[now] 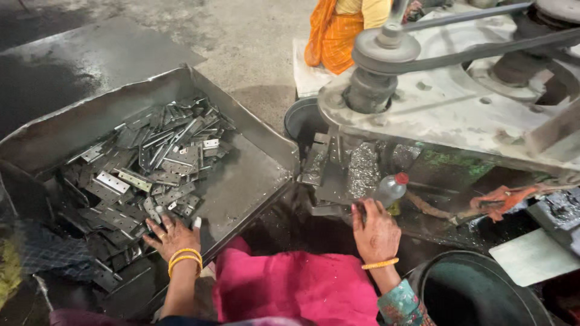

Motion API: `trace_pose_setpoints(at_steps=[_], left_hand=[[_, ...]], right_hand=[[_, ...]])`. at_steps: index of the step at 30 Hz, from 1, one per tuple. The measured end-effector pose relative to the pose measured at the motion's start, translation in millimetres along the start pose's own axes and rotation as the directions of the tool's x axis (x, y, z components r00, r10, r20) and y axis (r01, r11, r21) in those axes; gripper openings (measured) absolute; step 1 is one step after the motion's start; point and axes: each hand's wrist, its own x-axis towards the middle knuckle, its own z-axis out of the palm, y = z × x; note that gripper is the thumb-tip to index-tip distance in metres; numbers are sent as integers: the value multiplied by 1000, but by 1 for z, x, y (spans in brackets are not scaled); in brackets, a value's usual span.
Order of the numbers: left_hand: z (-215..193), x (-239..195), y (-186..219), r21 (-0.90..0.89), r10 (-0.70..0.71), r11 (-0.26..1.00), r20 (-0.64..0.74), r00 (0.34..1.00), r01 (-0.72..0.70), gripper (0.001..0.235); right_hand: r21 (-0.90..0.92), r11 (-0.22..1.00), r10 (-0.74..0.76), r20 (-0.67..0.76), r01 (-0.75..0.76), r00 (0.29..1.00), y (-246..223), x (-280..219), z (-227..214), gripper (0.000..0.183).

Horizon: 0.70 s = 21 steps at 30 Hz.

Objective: The person uses a vertical punching machine to create holes in metal brackets, taking brackets from a tray, positioning them under the punch, and activating the machine.

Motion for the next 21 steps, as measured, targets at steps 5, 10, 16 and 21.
trace_pose_setpoints(at_steps=[5, 10, 16, 21], left_hand=[[30, -3, -3, -69, 3, 997, 249, 968, 14, 75], [39, -2, -14, -232, -184, 951, 107, 977, 205, 85], [58, 29, -34, 30, -193, 981, 140, 971, 191, 70], [74, 25, -47, 103, -116, 987, -58, 992, 122, 49]], right_hand=[[38, 998, -46, -23, 47, 999, -1, 10, 4, 19], [-8, 999, -43, -2, 43, 999, 2, 9, 8, 21], [-25, 997, -80, -15, 80, 997, 6, 8, 11, 23], [-17, 996, -92, -25, 92, 995, 4, 9, 11, 23]])
